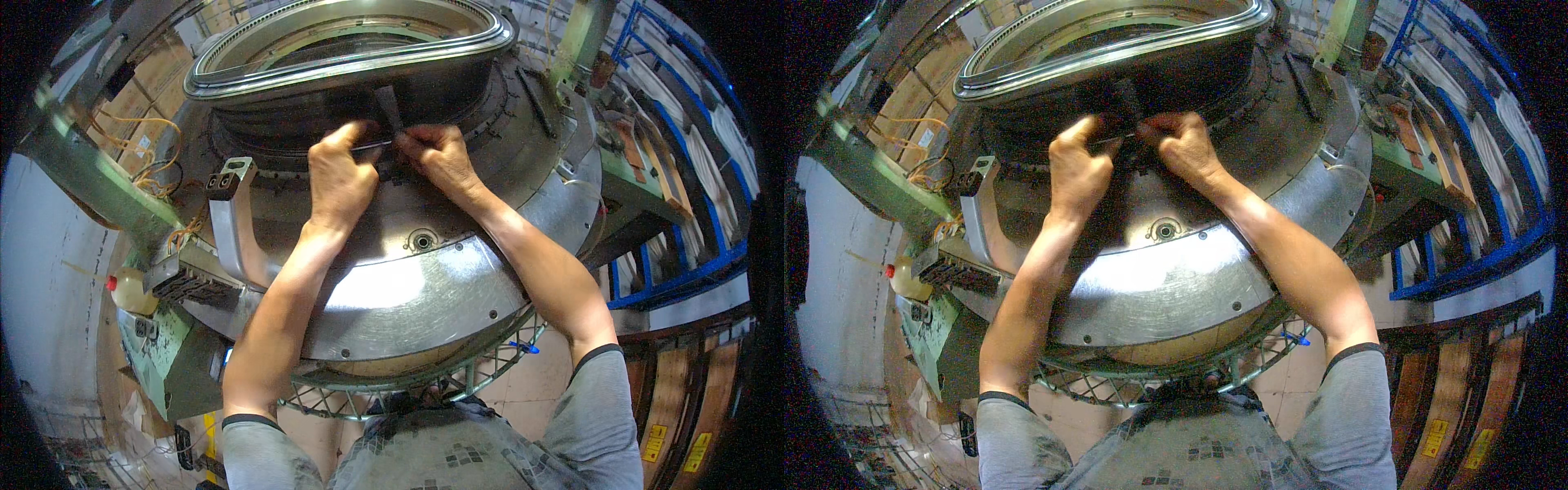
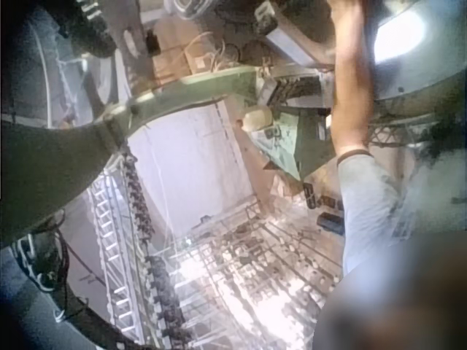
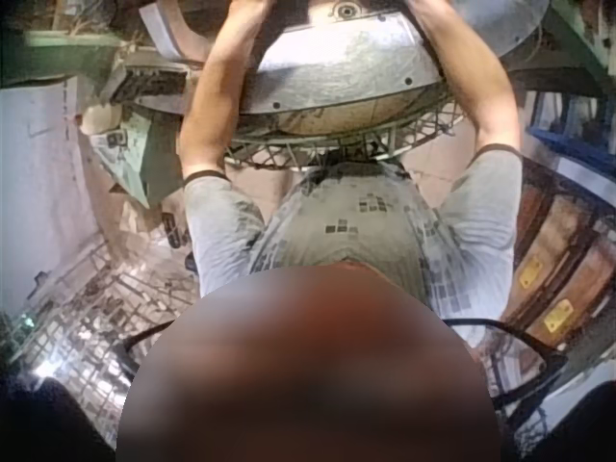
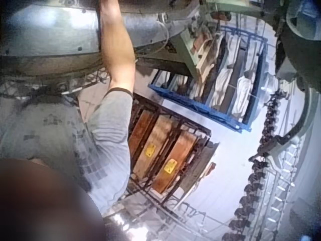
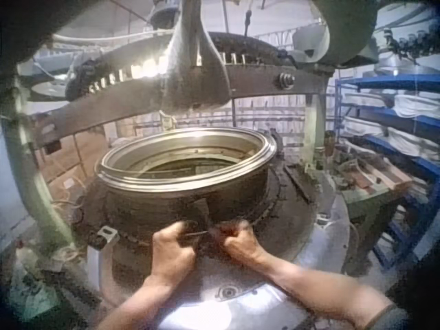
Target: The person repeatedly picks up small metal strips from a tray, peels off backing, and adheres them to the rim of a large circular metal component. The person uses both hands to position and press each strip into place around the circumference.
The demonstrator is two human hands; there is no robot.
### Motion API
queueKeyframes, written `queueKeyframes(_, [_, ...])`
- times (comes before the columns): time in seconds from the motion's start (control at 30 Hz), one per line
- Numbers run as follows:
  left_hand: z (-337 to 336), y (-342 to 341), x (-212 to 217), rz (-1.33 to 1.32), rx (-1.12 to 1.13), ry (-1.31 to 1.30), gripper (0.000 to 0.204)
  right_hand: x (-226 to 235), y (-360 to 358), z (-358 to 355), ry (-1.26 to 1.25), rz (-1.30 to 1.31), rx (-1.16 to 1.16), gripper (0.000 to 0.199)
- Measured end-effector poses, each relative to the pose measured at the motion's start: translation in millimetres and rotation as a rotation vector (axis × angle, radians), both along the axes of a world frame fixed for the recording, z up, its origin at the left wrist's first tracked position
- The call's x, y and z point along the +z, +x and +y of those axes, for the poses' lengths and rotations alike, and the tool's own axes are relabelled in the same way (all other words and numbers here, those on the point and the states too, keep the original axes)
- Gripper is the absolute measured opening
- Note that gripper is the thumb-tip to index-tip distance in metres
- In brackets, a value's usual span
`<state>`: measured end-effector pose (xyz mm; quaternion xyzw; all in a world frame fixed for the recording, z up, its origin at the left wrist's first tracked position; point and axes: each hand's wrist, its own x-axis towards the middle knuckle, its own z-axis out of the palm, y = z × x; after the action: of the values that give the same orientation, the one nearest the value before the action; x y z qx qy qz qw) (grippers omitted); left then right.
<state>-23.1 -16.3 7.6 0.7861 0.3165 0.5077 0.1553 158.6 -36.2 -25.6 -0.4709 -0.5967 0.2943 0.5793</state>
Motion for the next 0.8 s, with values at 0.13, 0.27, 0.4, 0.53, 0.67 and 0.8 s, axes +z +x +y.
queueKeyframes(0.13, [-6, 4, -3, 0.357, 0.081, 0.263, 0.042, -8, 2, 8, 0.008, -0.065, -0.128, 0.022])
queueKeyframes(0.27, [-9, 5, -7, 0.394, 0.093, 0.250, 0.048, -8, 2, 9, 0.025, -0.105, -0.172, 0.027])
queueKeyframes(0.4, [-7, 5, -10, 0.356, 0.087, 0.246, 0.041, -5, 0, 8, 0.051, -0.120, -0.189, 0.025])
queueKeyframes(0.53, [-5, 7, -11, 0.332, 0.087, 0.267, 0.036, -3, -1, 5, 0.068, -0.100, -0.185, 0.022])
queueKeyframes(0.67, [-6, 7, -11, 0.335, 0.100, 0.290, 0.034, -4, -1, 6, 0.085, -0.103, -0.164, 0.018])
queueKeyframes(0.8, [-6, 8, -11, 0.345, 0.109, 0.290, 0.034, -4, 0, 7, 0.073, -0.107, -0.166, 0.018])
